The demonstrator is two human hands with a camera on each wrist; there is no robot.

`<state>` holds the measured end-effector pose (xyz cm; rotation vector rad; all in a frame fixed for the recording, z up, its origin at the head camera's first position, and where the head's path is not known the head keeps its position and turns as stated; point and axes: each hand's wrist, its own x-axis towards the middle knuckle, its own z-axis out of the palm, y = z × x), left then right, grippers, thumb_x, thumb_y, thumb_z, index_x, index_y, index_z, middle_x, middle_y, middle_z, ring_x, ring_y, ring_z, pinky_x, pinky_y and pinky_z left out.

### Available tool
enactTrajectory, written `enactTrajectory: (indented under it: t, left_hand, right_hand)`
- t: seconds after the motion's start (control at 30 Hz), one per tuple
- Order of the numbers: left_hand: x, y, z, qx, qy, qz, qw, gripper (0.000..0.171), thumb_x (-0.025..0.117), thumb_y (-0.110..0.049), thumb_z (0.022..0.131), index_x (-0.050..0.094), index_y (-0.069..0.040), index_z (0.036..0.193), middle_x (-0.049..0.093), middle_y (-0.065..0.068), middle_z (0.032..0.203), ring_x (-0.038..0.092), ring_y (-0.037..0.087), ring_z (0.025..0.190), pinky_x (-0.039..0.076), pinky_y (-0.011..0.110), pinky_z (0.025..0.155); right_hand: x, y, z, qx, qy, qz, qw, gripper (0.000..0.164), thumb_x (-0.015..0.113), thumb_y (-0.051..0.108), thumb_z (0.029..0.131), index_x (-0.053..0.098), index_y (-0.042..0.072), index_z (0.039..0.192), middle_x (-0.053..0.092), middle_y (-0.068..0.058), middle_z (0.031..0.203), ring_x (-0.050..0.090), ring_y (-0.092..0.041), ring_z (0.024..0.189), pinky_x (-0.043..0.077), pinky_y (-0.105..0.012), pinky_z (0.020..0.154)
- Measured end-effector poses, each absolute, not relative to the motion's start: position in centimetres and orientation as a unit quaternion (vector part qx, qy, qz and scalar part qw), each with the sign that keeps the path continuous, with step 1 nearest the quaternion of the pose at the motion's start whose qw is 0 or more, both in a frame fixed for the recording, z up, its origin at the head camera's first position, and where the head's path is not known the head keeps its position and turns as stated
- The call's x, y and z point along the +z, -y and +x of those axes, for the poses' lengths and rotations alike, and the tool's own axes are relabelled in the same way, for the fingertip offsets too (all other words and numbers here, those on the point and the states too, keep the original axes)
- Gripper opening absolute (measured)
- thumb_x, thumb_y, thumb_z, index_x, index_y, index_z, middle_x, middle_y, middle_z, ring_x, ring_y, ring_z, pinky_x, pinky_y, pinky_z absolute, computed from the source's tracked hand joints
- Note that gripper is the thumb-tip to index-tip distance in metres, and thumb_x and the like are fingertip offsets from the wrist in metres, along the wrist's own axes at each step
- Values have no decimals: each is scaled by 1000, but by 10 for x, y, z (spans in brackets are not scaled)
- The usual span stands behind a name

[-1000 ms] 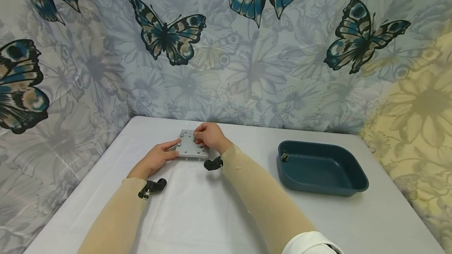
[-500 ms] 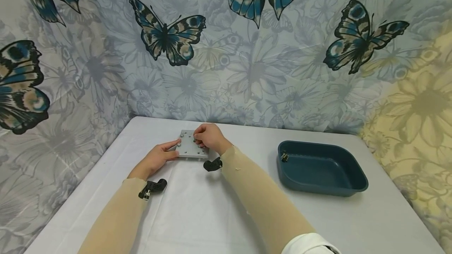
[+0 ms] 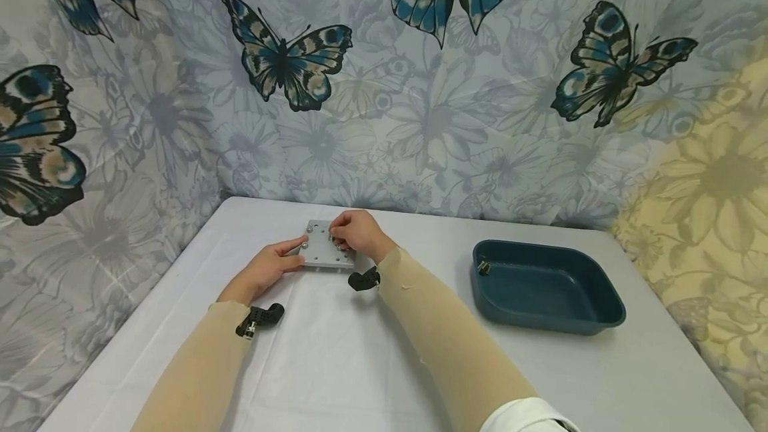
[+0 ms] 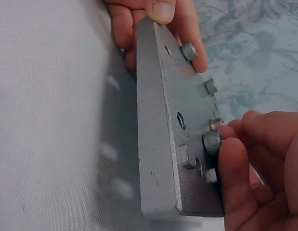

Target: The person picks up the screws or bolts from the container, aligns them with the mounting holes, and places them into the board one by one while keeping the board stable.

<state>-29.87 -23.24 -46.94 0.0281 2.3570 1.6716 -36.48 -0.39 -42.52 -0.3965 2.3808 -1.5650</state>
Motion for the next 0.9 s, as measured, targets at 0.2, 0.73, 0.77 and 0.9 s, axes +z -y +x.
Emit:
enactTrajectory:
  t: [0.2, 0.73, 0.77, 0.9]
  left_hand:
    - [-471, 227, -296, 573, -810, 21, 123, 64, 66, -27, 97, 40, -20, 155, 45, 16, 150, 59, 32, 120, 29, 57, 113]
    - [-467, 235, -293, 573, -809, 34, 130, 65, 65, -28, 98, 37, -18, 156, 40, 19, 152, 57, 34, 122, 24, 62, 113]
    - [-469, 234, -294, 573, -808, 33, 132, 65, 66, -28, 98, 37, -18, 156, 40, 18, 153, 58, 33, 122, 24, 62, 113]
    - [-470, 233, -296, 575, -807, 40, 130, 66, 66, -28, 98, 36, -16, 156, 38, 19, 153, 58, 33, 121, 27, 59, 113]
  right_hand:
    - [-414, -18, -361, -667, -738, -70, 72, 11, 65, 8, 97, 71, 1, 103, 70, -12, 100, 70, -23, 83, 60, -31, 71]
    - [-339, -230, -282, -911, -374, -167, 52, 44, 36, 26, 109, 70, 2, 122, 62, -16, 130, 62, -33, 108, 55, -37, 86]
    - [-343, -241, -277, -904, -385, -180, 51, 46, 32, 25, 109, 69, 2, 125, 61, -16, 132, 61, -34, 111, 54, -38, 89]
    - [-363, -277, -263, -860, -463, -209, 58, 50, 22, 21, 111, 63, 5, 134, 57, -14, 138, 53, -35, 123, 48, -42, 97]
